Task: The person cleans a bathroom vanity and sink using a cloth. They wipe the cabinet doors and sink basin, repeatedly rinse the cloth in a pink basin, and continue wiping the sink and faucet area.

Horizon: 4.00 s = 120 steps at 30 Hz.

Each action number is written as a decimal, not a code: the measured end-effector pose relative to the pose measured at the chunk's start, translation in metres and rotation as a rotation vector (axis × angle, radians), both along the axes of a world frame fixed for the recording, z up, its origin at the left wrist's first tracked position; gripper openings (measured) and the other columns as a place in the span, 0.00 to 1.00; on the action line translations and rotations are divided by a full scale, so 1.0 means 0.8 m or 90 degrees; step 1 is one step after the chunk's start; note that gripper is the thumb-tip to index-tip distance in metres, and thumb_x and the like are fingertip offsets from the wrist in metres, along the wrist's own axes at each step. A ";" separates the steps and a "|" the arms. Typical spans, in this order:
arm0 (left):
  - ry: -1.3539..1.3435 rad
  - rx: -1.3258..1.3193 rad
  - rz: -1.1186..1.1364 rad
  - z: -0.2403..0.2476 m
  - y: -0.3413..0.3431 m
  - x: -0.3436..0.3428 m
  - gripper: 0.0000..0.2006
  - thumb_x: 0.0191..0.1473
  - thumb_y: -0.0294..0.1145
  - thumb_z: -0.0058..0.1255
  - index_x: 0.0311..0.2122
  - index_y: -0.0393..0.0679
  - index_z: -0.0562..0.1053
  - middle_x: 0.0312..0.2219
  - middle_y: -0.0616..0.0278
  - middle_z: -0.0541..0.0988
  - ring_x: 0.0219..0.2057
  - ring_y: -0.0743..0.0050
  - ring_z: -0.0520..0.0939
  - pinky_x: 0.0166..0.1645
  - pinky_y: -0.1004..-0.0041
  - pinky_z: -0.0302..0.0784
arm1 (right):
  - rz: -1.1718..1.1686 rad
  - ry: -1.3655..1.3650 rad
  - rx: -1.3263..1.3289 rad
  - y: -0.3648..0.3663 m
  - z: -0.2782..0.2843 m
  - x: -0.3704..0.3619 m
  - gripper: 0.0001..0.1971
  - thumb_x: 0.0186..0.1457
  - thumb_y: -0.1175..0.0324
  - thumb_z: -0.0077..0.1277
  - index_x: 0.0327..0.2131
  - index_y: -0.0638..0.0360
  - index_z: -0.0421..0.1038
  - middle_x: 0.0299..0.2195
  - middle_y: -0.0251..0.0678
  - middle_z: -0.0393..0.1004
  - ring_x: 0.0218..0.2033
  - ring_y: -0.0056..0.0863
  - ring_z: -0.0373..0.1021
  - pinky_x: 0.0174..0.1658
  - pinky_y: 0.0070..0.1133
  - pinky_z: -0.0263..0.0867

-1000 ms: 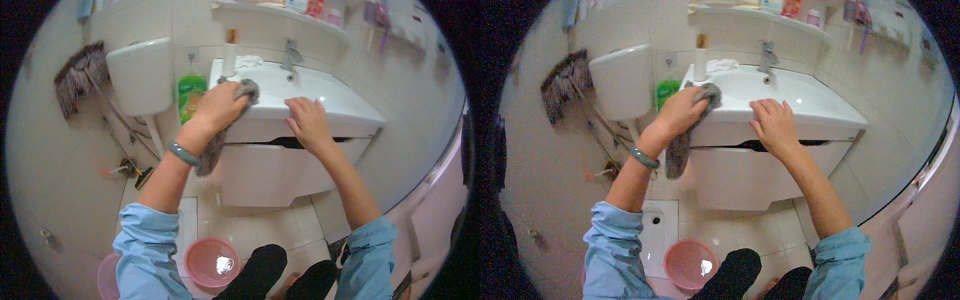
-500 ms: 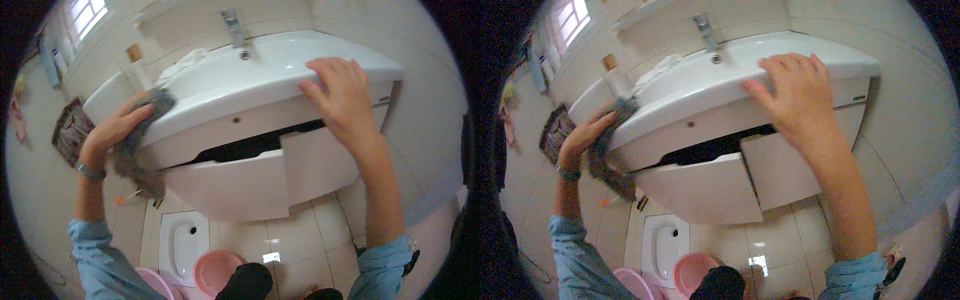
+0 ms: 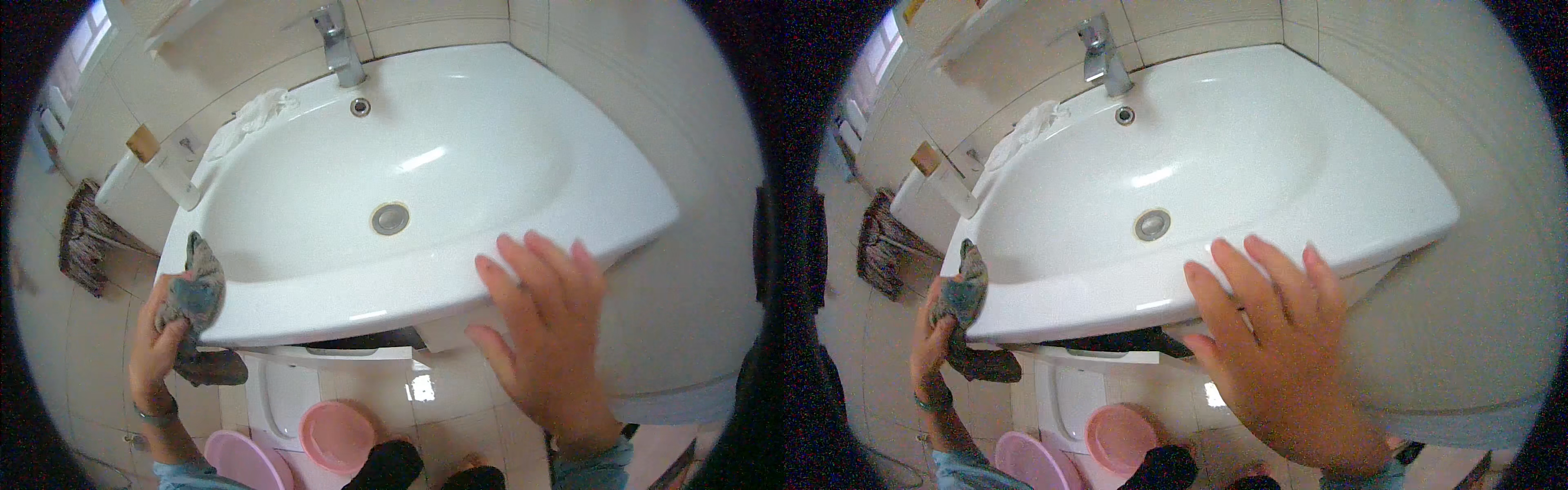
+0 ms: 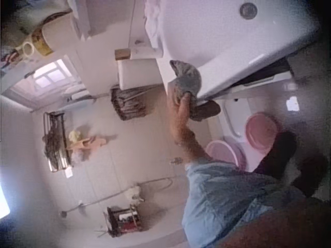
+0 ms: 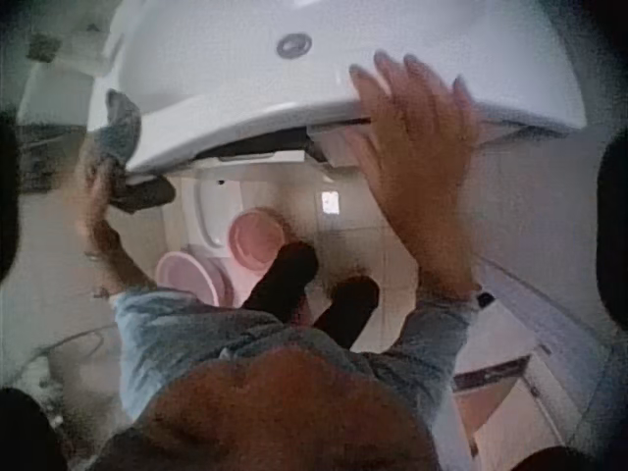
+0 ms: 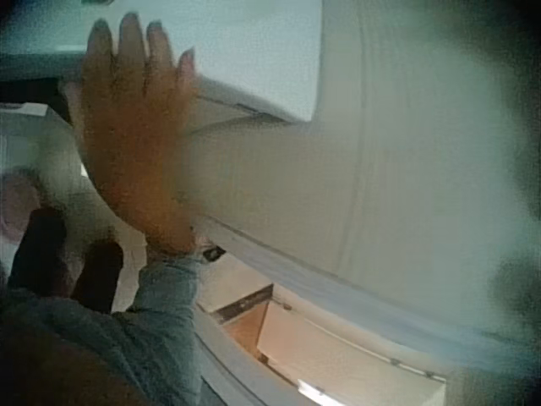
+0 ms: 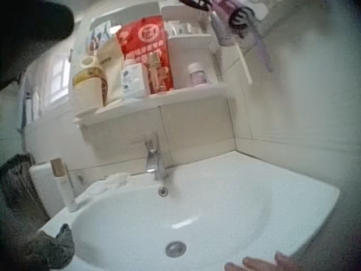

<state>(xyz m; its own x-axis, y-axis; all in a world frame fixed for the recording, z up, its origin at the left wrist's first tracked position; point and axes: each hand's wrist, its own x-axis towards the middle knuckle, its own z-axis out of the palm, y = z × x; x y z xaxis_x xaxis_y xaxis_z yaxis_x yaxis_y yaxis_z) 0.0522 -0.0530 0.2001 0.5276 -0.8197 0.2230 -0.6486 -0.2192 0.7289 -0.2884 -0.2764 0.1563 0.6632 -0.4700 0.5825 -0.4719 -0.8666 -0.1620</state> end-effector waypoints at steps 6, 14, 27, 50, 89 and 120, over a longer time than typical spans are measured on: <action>-0.104 0.031 -0.001 0.018 -0.008 -0.030 0.22 0.41 0.22 0.49 0.47 0.36 0.69 0.45 0.53 0.70 0.49 0.59 0.70 0.56 0.68 0.61 | -0.027 0.112 0.107 0.014 0.042 -0.006 0.31 0.42 0.60 0.58 0.52 0.54 0.62 0.54 0.40 0.60 0.57 0.41 0.55 0.58 0.46 0.46; -0.142 -0.008 -0.042 0.011 -0.122 -0.145 0.22 0.40 0.28 0.58 0.44 0.36 0.69 0.43 0.46 0.71 0.46 0.45 0.70 0.52 0.58 0.64 | 0.144 0.070 0.416 0.041 0.103 0.034 0.29 0.49 0.66 0.53 0.55 0.62 0.57 0.58 0.50 0.52 0.59 0.49 0.52 0.61 0.39 0.44; 0.361 -0.154 -0.234 -0.020 -0.279 -0.248 0.21 0.57 0.41 0.40 0.53 0.41 0.63 0.54 0.47 0.64 0.55 0.44 0.63 0.60 0.60 0.54 | -0.069 0.055 0.359 -0.027 0.115 0.035 0.25 0.49 0.77 0.49 0.53 0.57 0.59 0.56 0.53 0.54 0.56 0.52 0.54 0.57 0.36 0.54; -0.231 0.139 0.113 0.021 -0.113 -0.077 0.13 0.49 0.39 0.51 0.33 0.40 0.76 0.35 0.54 0.74 0.52 0.49 0.66 0.59 0.48 0.51 | -0.139 0.548 0.242 -0.162 0.098 0.076 0.27 0.46 0.44 0.47 0.38 0.59 0.71 0.42 0.40 0.69 0.47 0.39 0.63 0.47 0.38 0.57; -0.256 0.198 0.044 0.038 -0.119 -0.057 0.08 0.45 0.36 0.51 0.28 0.43 0.74 0.30 0.61 0.77 0.42 0.56 0.73 0.56 0.47 0.55 | -0.099 0.431 -0.034 -0.259 0.021 0.138 0.19 0.49 0.59 0.52 0.46 0.49 0.69 0.52 0.37 0.60 0.53 0.43 0.54 0.54 0.41 0.52; -0.337 0.218 0.002 0.037 -0.127 -0.061 0.06 0.45 0.35 0.47 0.26 0.48 0.75 0.28 0.64 0.75 0.38 0.61 0.73 0.55 0.49 0.54 | -0.039 0.008 0.457 -0.197 0.020 0.255 0.18 0.43 0.70 0.52 0.42 0.51 0.71 0.40 0.42 0.71 0.45 0.44 0.64 0.50 0.39 0.58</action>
<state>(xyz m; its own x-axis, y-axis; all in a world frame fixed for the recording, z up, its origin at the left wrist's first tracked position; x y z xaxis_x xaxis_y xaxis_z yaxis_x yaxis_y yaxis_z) 0.0035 -0.1542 0.2300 0.4203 -0.8894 0.1798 -0.9011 -0.3860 0.1975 -0.0844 -0.4344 0.1723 0.6278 -0.7708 0.1086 -0.5222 -0.5204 -0.6756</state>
